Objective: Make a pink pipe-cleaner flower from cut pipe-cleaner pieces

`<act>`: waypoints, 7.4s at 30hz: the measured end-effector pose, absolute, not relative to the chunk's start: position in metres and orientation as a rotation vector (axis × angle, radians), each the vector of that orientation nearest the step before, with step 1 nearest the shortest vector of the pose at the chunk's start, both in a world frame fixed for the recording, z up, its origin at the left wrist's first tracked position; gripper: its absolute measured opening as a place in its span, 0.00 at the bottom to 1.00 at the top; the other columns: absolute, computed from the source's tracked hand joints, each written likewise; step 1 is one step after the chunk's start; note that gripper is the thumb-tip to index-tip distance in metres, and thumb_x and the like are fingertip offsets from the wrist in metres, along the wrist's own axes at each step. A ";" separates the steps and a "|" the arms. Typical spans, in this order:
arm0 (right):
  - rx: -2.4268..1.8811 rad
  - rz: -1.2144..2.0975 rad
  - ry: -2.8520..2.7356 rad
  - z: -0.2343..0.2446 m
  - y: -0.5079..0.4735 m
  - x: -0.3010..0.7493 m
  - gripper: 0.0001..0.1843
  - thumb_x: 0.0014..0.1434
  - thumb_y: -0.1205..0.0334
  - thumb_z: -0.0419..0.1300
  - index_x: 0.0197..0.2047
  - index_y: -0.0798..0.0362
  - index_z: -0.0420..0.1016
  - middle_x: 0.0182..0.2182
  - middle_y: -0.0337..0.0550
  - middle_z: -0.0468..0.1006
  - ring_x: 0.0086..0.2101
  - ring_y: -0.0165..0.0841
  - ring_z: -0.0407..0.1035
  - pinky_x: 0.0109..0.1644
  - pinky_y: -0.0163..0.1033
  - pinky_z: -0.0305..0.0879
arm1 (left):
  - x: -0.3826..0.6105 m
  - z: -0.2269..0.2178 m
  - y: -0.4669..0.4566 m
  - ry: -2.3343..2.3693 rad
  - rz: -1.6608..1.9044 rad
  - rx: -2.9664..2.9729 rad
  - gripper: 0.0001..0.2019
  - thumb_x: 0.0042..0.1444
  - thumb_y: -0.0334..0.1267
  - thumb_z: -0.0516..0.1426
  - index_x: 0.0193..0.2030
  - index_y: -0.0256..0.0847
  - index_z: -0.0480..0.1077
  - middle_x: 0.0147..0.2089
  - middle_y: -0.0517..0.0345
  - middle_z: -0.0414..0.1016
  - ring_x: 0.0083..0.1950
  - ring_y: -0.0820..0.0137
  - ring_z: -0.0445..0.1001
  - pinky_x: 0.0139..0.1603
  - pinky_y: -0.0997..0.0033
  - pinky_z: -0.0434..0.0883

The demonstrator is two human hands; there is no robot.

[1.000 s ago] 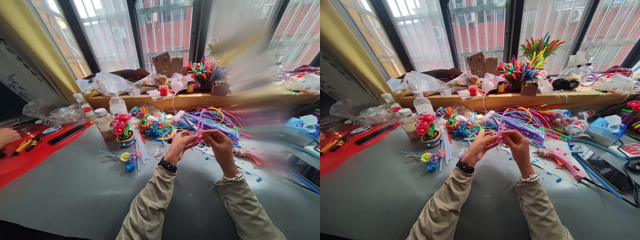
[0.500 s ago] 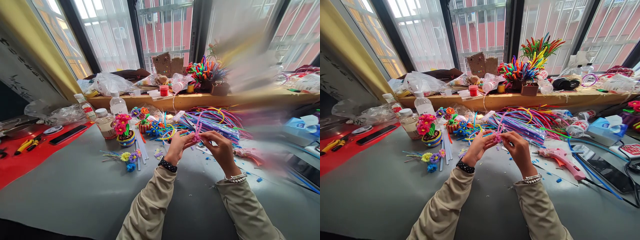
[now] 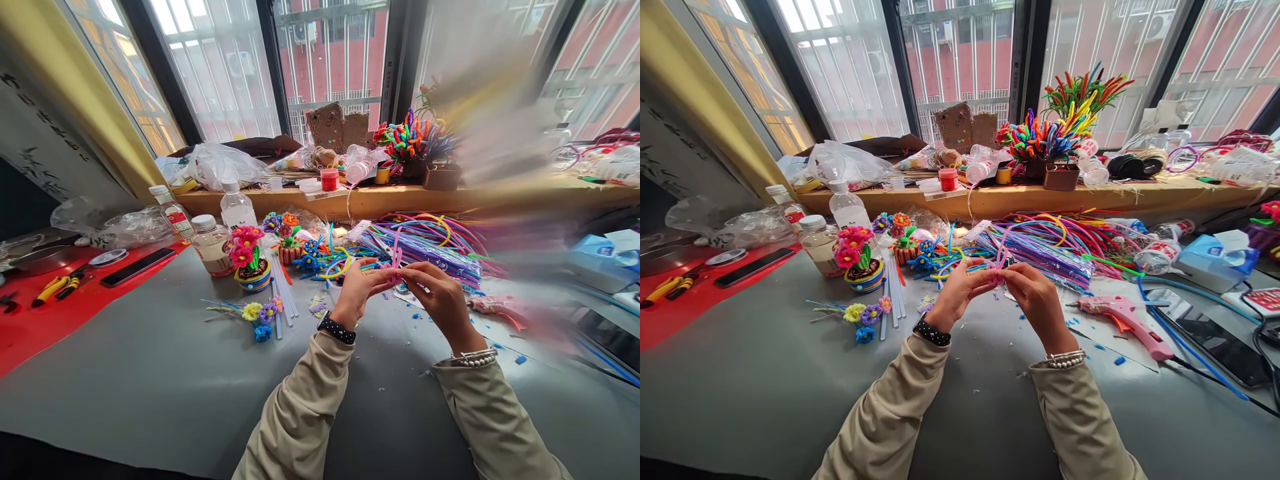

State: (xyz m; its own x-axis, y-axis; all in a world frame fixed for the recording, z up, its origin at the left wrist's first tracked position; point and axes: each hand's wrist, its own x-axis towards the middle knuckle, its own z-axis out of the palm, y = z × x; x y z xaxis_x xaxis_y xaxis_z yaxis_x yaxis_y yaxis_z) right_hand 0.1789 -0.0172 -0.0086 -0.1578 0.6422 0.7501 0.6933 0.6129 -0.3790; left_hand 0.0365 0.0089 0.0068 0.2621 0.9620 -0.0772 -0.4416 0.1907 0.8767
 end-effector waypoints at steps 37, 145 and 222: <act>-1.073 -0.171 -1.774 -0.007 -0.018 0.180 0.09 0.55 0.63 0.53 0.39 0.47 0.71 0.33 0.43 0.69 0.35 0.34 0.65 0.39 0.39 0.63 | 0.034 0.008 0.011 0.701 1.007 0.798 0.19 0.40 0.27 0.61 0.38 0.35 0.57 0.29 0.53 0.74 0.29 0.73 0.74 0.40 0.70 0.70; -1.008 0.786 -1.226 -0.015 -0.009 0.167 0.15 0.54 0.52 0.51 0.25 0.53 0.69 0.20 0.36 0.63 0.23 0.27 0.57 0.27 0.34 0.56 | 0.039 0.008 0.009 0.733 1.306 0.990 0.22 0.36 0.35 0.63 0.34 0.39 0.55 0.25 0.62 0.71 0.27 0.74 0.72 0.35 0.70 0.68; -0.981 1.193 -0.981 -0.011 -0.009 0.173 0.09 0.40 0.54 0.64 0.26 0.49 0.76 0.29 0.38 0.72 0.29 0.27 0.61 0.31 0.33 0.57 | 0.038 0.003 0.013 0.753 1.350 1.208 0.21 0.38 0.37 0.62 0.33 0.40 0.53 0.24 0.65 0.69 0.29 0.75 0.70 0.34 0.73 0.65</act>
